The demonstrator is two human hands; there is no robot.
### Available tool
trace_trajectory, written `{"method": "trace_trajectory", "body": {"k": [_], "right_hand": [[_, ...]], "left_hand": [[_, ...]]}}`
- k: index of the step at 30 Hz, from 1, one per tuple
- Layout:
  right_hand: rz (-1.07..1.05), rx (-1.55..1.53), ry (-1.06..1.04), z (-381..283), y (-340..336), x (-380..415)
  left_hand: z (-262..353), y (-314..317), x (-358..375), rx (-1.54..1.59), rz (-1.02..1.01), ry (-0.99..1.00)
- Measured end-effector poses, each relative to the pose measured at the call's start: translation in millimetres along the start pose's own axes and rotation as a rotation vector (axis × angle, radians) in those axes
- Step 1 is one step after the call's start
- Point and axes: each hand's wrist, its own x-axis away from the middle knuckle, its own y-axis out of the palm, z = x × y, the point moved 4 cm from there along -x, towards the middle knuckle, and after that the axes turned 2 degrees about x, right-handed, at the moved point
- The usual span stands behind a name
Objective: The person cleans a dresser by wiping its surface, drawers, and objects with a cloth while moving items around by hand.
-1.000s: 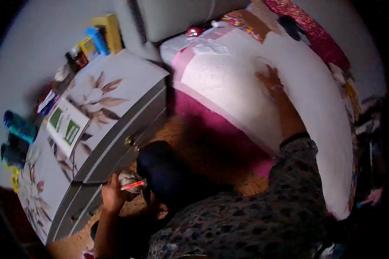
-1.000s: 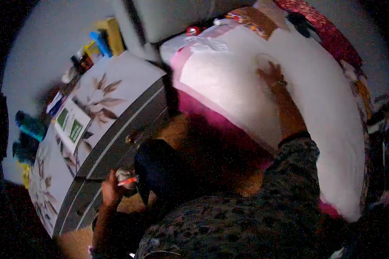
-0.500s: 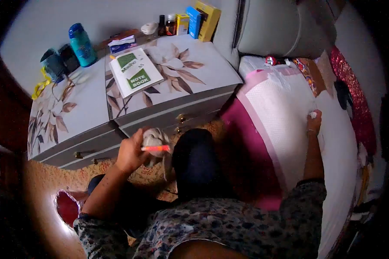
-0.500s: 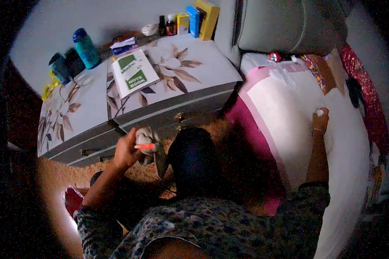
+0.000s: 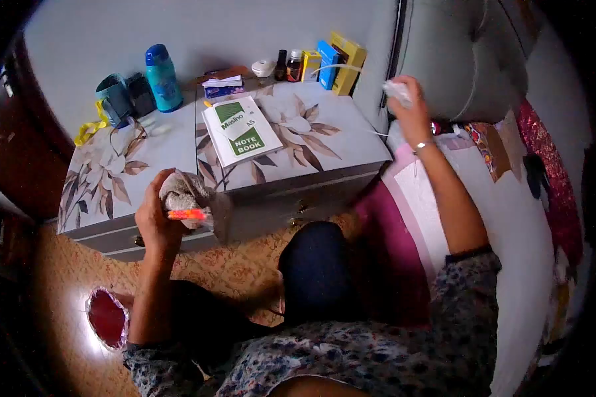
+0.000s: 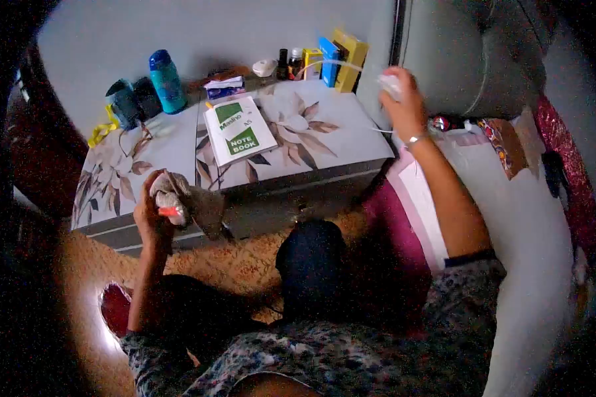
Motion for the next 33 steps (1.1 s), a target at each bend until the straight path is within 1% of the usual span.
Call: {"method": "trace_trajectory", "body": {"k": [1,2,4,5,7,8,10,11,13,14,15,16,17,18,19,20,21,23,24,25,26,27,28,30,31,33], "right_hand": [[-0.050,0.009,-0.023,-18.8,19.8,-8.7],[-0.104,0.073,-0.031,-32.2,40.9,-15.0],[-0.231,0.193,-0.060,-56.4,81.6,-25.0],[-0.287,0.284,-0.090,-62.1,102.2,-27.4],[-0.144,0.355,-0.273,-60.7,141.1,-32.5],[-0.142,0.341,-0.282,-57.4,154.2,-38.6],[-0.241,0.428,0.003,-47.4,174.6,-53.2],[-0.182,0.425,0.059,-35.9,179.7,-65.2],[0.061,0.347,0.085,-31.2,170.0,-81.4],[0.058,0.349,0.087,-23.9,170.0,-90.1],[0.162,0.319,0.105,-17.8,164.0,-99.2],[0.267,0.292,0.121,-11.9,158.0,-104.2],[0.269,0.306,0.123,-6.6,157.0,-106.7],[0.341,0.265,0.187,-3.7,151.8,-107.3],[0.413,0.224,0.250,-0.6,147.3,-106.5],[0.482,0.206,0.205,0.3,147.2,-103.1],[0.483,0.221,0.206,-0.9,148.5,-99.6],[0.407,0.229,0.274,0.5,152.6,-92.2],[0.387,0.282,0.175,18.9,168.3,-88.5],[0.196,0.300,0.234,8.6,171.5,-81.5],[0.082,0.323,0.147,12.9,183.3,-65.7],[-0.019,0.338,0.144,12.5,195.8,-50.7],[-0.149,0.316,0.091,6.9,202.8,-32.3],[-0.296,0.355,-0.008,-3.1,214.6,-2.8],[-0.293,0.358,-0.005,-2.8,219.1,4.5],[-0.533,0.328,0.003,-3.0,233.7,18.9]], "left_hand": [[-0.3,-7.3,-4.3,-0.212,0.001,0.105],[3.9,-13.9,-9.3,-0.225,0.013,0.097],[25.2,-19.8,-22.1,-0.489,-0.008,0.308],[23.6,-21.4,-28.1,-0.535,-0.027,0.300],[24.5,-25.4,-40.5,-0.573,-0.013,0.345],[21.3,-27.0,-48.0,-0.586,-0.005,0.339],[15.0,-27.7,-60.2,-0.656,0.012,0.391],[12.3,-26.6,-64.0,-0.666,0.015,0.388],[6.3,-22.0,-68.8,-0.614,0.041,0.398],[-1.3,-16.4,-70.7,-0.649,0.025,0.414],[-5.4,-11.0,-71.6,-0.642,0.021,0.414],[-9.2,-3.2,-71.8,-0.632,-0.022,0.373],[-13.8,4.8,-71.6,-0.620,-0.065,0.334],[-22.9,13.4,-70.7,-0.614,-0.119,0.252],[-28.9,21.0,-68.9,-0.598,-0.123,0.258],[-37.2,27.7,-67.1,-0.563,-0.150,0.212],[-40.5,32.4,-66.2,-0.530,-0.178,0.165],[-37.8,31.2,-65.9,-0.525,-0.184,0.157],[-36.4,30.3,-65.7,-0.508,-0.178,0.143],[-36.7,30.1,-65.6,-0.490,-0.171,0.130],[-45.1,30.6,-65.4,-0.491,-0.165,0.128],[-44.5,30.5,-65.1,-0.483,-0.167,0.135],[-42.8,29.7,-64.6,-0.476,-0.164,0.128],[-46.6,30.1,-64.1,-0.506,-0.158,0.109],[-49.0,31.1,-64.0,-0.504,-0.160,0.113],[-51.2,31.6,-63.4,-0.519,-0.153,0.099]]}}
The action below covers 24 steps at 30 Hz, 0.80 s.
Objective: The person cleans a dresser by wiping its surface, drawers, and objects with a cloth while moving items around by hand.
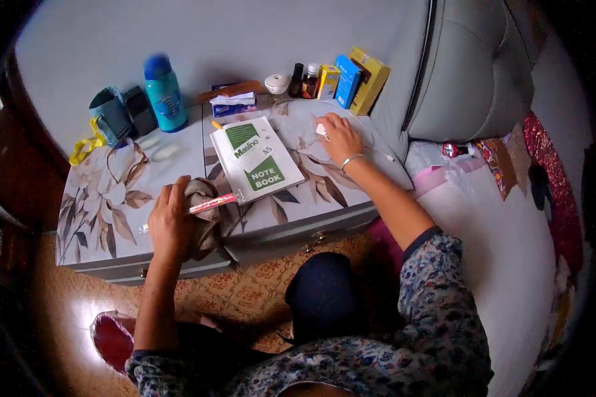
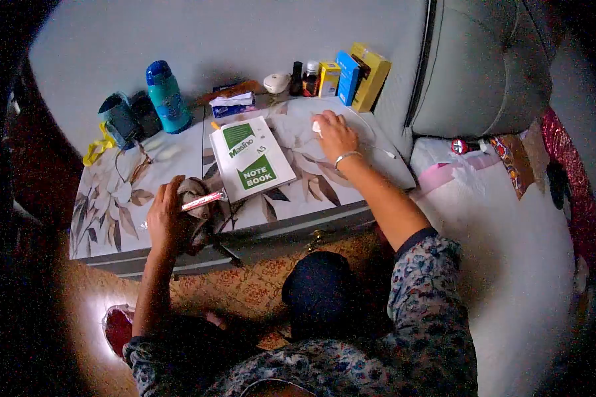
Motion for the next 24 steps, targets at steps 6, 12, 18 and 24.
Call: {"method": "trace_trajectory", "body": {"k": [6,12,18,24], "right_hand": [[-0.172,-0.093,0.106,-14.6,6.0,-3.9],[0.309,-0.516,-0.296,-74.0,-40.0,27.3],[-0.050,-0.916,-0.589,-175.7,-113.7,83.2],[-0.100,-0.324,-0.598,-203.2,-103.0,114.7]], "left_hand": [[15.5,-6.8,-0.1,0.061,-0.009,-0.050],[10.5,-0.3,1.1,-0.006,-0.008,-0.030],[50.2,-16.9,1.8,-0.029,0.053,0.197],[71.1,-15.5,7.6,0.009,0.051,0.316]]}}
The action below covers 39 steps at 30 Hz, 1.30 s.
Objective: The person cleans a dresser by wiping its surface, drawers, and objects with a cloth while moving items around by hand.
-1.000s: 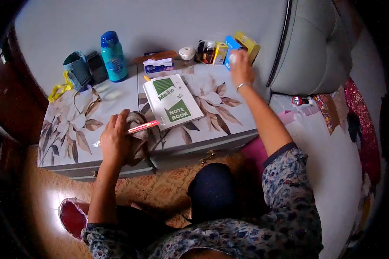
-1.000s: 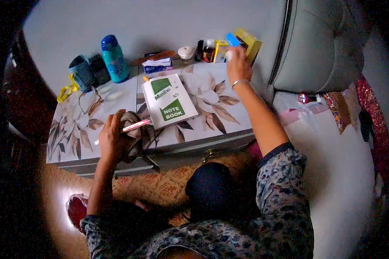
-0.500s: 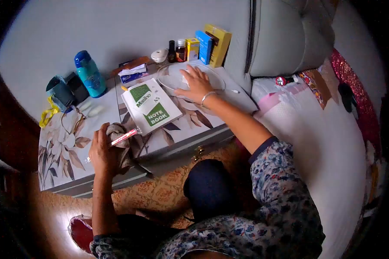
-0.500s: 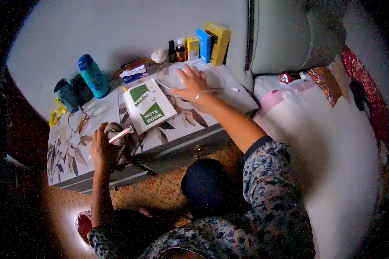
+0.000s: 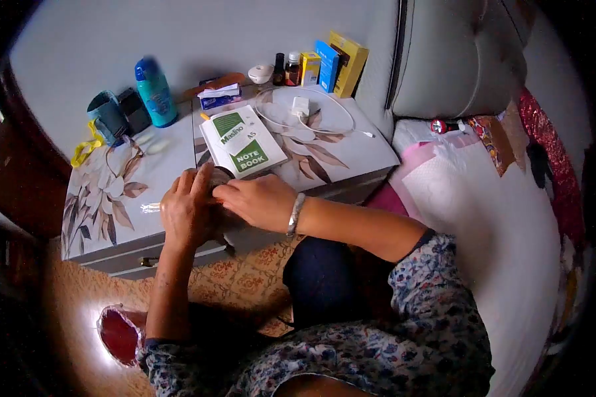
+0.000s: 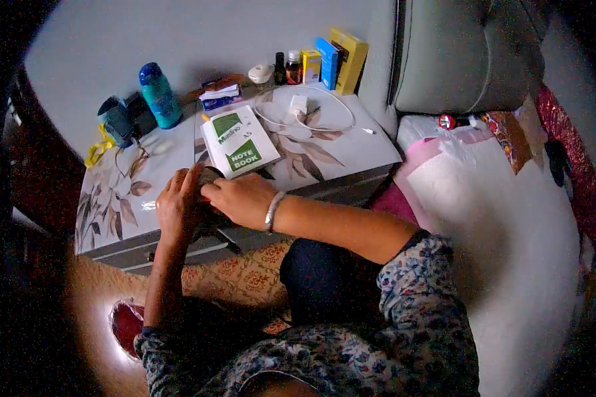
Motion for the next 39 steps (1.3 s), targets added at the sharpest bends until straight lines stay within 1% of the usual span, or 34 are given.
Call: {"method": "trace_trajectory", "body": {"k": [2,3,4,6,7,8,10,11,13,14,15,16,18,20,22,23,25,28,30,32,33,35,36,38,39], "right_hand": [[0.187,0.094,-0.159,3.7,-11.4,9.3],[0.194,0.122,-0.167,9.6,-17.1,14.0],[0.232,0.135,-0.173,19.7,-20.0,19.6],[0.239,0.147,-0.188,36.5,-33.8,32.4],[0.209,0.198,-0.133,48.8,-38.9,39.9],[0.179,0.248,-0.079,62.1,-41.2,46.1],[0.463,0.123,-0.060,98.0,-40.8,52.2],[0.459,0.121,-0.066,113.6,-38.0,52.1],[0.314,0.113,0.411,159.3,-27.6,50.7],[0.313,0.112,0.410,173.4,-18.8,45.8],[0.279,0.192,0.454,188.5,-8.8,40.1],[0.245,0.270,0.495,191.7,-5.8,33.1],[0.236,0.320,0.491,177.6,10.1,16.1],[0.219,0.284,0.264,137.6,24.6,-6.1],[0.152,0.132,0.199,90.2,33.7,-23.8],[0.153,0.130,0.205,77.5,43.1,-29.2],[0.133,0.132,0.017,53.9,58.7,-37.0],[0.081,0.166,0.035,67.9,78.1,-40.5],[0.049,0.236,0.071,90.2,76.2,-40.3],[0.058,0.284,0.081,112.2,71.8,-30.9],[0.055,0.288,0.088,114.5,69.5,-26.4],[0.138,0.374,0.086,117.3,62.3,-14.5],[0.136,0.379,0.102,111.3,56.0,-10.6],[0.145,0.187,0.065,82.3,44.7,-9.3],[0.217,0.123,-0.007,67.2,49.9,-4.9]], "left_hand": [[-9.3,-0.3,4.0,-0.039,-0.021,-0.058],[-14.4,-4.1,5.2,-0.039,-0.013,-0.124],[-19.7,-5.6,8.6,-0.041,-0.011,-0.133],[-39.6,-8.9,17.1,-0.007,0.094,-0.217],[-53.0,-6.6,21.9,-0.036,0.056,-0.301],[-58.1,-5.8,24.7,-0.036,0.061,-0.309],[-67.9,-9.0,31.8,0.000,0.167,-0.432],[-66.1,-12.9,32.2,0.013,0.138,-0.435],[-67.4,-6.0,35.5,0.038,0.106,-0.431],[-67.3,-2.3,36.1,0.062,0.075,-0.421],[-65.5,-0.3,36.5,0.116,0.037,-0.424],[-63.3,-0.3,36.7,0.111,0.041,-0.428],[-60.7,1.2,37.0,0.131,0.060,-0.417],[-63.9,5.4,39.2,0.188,0.065,-0.418],[-67.7,10.6,40.6,0.294,0.033,-0.592],[-67.7,11.2,40.0,0.295,0.028,-0.588],[-68.4,11.5,41.3,0.296,0.018,-0.586],[-71.9,12.8,44.2,0.280,0.029,-0.557],[-74.7,15.1,45.5,0.295,0.040,-0.542],[-74.9,17.3,46.0,0.320,0.049,-0.520],[-74.6,16.2,45.4,0.311,0.044,-0.537],[-67.9,13.1,40.9,0.295,0.038,-0.589],[-65.6,14.2,39.8,0.305,0.029,-0.578],[-66.5,13.2,40.2,0.232,0.061,-0.541],[-66.9,12.8,40.4,0.279,0.056,-0.519]]}}
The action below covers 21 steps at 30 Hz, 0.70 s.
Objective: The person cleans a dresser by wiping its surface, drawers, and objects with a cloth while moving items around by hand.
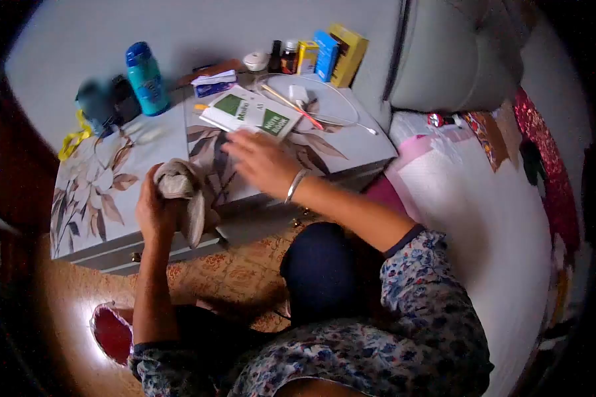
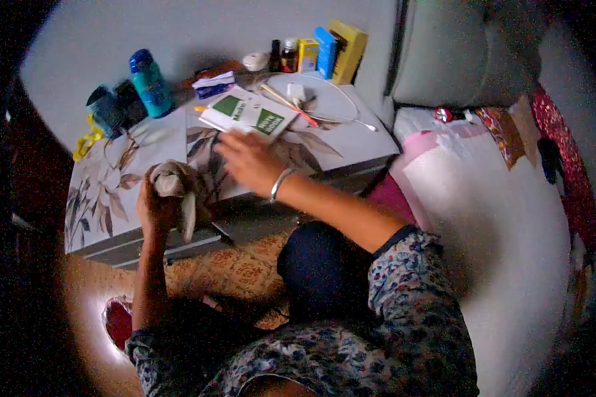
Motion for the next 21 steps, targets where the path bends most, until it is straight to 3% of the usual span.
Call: {"method": "trace_trajectory", "body": {"k": [1,3,5,7,8,9,10,12,13,14,15,18,21], "right_hand": [[0.079,-0.068,-0.059,-16.5,1.2,7.3],[0.068,-0.596,0.017,-52.1,-31.7,8.9],[0.098,-0.834,0.112,-78.1,-37.6,18.7],[0.135,-0.959,0.075,-87.5,-46.0,21.9],[0.221,-0.887,0.110,-84.0,-37.7,30.3],[0.305,-0.817,0.141,-80.6,-32.8,36.6],[0.304,-0.809,0.216,-70.1,-36.8,45.3],[0.344,-0.893,0.374,-47.1,-40.2,70.5],[0.340,-0.811,0.495,-31.1,-32.5,90.9],[0.412,-0.718,0.431,-24.5,-56.2,95.3],[0.394,-0.764,0.440,-9.5,-69.2,102.1],[0.503,-0.501,0.584,29.7,-96.1,128.6],[0.368,-0.270,0.524,59.3,-102.8,135.2]], "left_hand": [[7.7,-0.5,0.8,0.033,-0.021,-0.026],[4.0,9.6,7.6,0.531,0.000,-0.060],[10.8,19.7,18.5,0.598,-0.117,-0.026],[-6.8,51.7,44.5,0.924,-0.233,-0.334],[-49.9,67.2,53.9,1.069,-0.314,-0.513],[-34.0,79.4,60.7,1.272,-0.359,-0.641],[9.6,83.8,56.1,1.256,-0.480,-0.415],[63.4,74.1,51.0,0.827,-0.647,0.012],[78.8,68.8,52.3,0.601,-0.607,0.191],[94.0,63.2,54.2,0.375,-0.534,0.356],[105.9,59.9,57.1,0.293,-0.532,0.399],[110.2,55.1,58.7,0.196,-0.629,0.432],[92.3,53.8,64.9,0.197,-0.628,0.509]]}}
